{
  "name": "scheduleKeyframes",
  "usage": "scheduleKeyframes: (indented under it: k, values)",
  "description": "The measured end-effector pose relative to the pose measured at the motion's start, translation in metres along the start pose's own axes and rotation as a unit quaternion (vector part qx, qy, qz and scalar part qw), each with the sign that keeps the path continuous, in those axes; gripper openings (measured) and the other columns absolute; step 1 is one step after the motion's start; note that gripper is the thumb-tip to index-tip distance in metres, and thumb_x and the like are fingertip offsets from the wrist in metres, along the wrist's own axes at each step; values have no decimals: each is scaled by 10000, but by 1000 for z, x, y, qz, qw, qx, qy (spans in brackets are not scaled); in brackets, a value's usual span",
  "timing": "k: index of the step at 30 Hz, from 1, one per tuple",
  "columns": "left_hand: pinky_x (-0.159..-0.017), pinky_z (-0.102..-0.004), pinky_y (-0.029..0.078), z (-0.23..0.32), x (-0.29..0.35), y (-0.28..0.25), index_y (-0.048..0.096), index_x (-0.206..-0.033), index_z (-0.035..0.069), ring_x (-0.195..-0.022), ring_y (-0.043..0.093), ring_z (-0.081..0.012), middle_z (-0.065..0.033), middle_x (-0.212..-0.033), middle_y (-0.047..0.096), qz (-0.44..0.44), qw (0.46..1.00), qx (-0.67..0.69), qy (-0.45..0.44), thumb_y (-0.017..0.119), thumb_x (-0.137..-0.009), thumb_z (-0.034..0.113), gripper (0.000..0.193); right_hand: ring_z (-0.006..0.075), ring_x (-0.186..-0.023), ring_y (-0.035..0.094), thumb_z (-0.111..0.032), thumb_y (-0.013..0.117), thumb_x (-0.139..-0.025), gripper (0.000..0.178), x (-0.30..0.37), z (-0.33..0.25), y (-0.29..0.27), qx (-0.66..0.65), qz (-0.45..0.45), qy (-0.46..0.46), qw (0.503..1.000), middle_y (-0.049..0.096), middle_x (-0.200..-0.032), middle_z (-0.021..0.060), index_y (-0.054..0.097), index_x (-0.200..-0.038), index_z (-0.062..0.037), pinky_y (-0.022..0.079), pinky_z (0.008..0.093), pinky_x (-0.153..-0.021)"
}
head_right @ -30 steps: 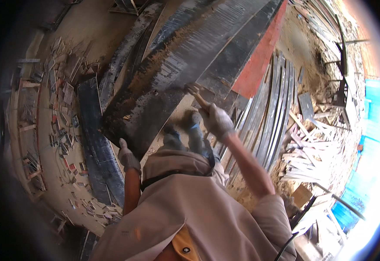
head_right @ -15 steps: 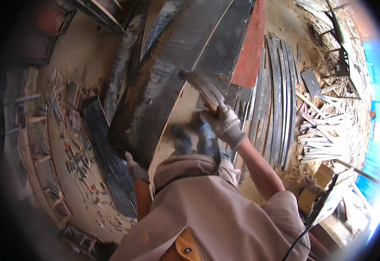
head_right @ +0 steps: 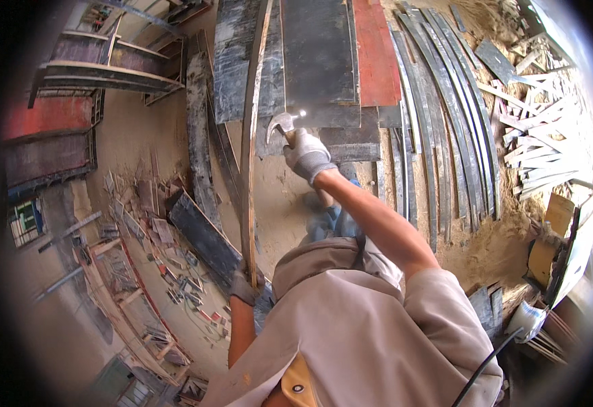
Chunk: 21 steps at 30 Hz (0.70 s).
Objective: The person repeatedly strikes a large, dark, curved wooden panel with a hammer, then flips it and continues hammering. The person also picks up and strikes a long, thin wooden strip. The task appears to be breaking down or shaping the wood.
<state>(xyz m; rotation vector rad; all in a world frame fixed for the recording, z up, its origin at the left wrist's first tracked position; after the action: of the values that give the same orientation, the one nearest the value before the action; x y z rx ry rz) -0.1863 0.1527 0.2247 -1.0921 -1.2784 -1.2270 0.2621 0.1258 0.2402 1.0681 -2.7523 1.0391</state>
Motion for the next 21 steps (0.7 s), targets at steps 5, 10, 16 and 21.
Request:
scheduleKeyframes:
  k: [5,10,16,21]
  values:
    - [-407,-286,449,-19,5,13,603,-824,146,-477,506,-137,9,-589,509,30,997,44,-49,518,-1064,529,460,485,-896,709,-193,636,-934,274,-6,1,29,-3,-40,-13,999,716,-926,304,576,-1108,10,557,554,-802]
    - [-422,-276,461,-24,14,21,612,-829,148,-488,516,-133,13,-595,519,8,997,36,-75,524,-1072,513,447,479,-815,709,-231,647,-959,283,6,3,46,7,-3,26,1000,706,-841,284,558,-1081,9,555,563,-738]
    - [-407,-265,456,-32,24,27,613,-846,148,-496,536,-135,7,-610,540,52,993,86,-67,556,-1071,474,400,477,-821,710,-258,668,-966,300,6,12,46,-15,-88,62,994,705,-838,268,552,-1081,-6,553,557,-741]
    - [-396,-282,457,-37,12,15,609,-847,147,-492,530,-139,6,-610,534,32,997,44,-59,533,-1073,485,413,472,-808,705,-250,677,-962,300,5,15,31,22,-44,-9,999,707,-839,256,545,-1101,-20,555,548,-717]
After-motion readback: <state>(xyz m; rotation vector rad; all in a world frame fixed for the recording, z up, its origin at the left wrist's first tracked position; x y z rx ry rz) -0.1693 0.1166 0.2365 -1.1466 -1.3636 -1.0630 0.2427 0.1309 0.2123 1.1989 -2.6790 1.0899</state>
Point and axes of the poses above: each hand's wrist, its own x-axis away from the middle knuckle, its own y-axis out of the palm, z = x × y, the point moved 4 cm from there along -x, towards the middle knuckle
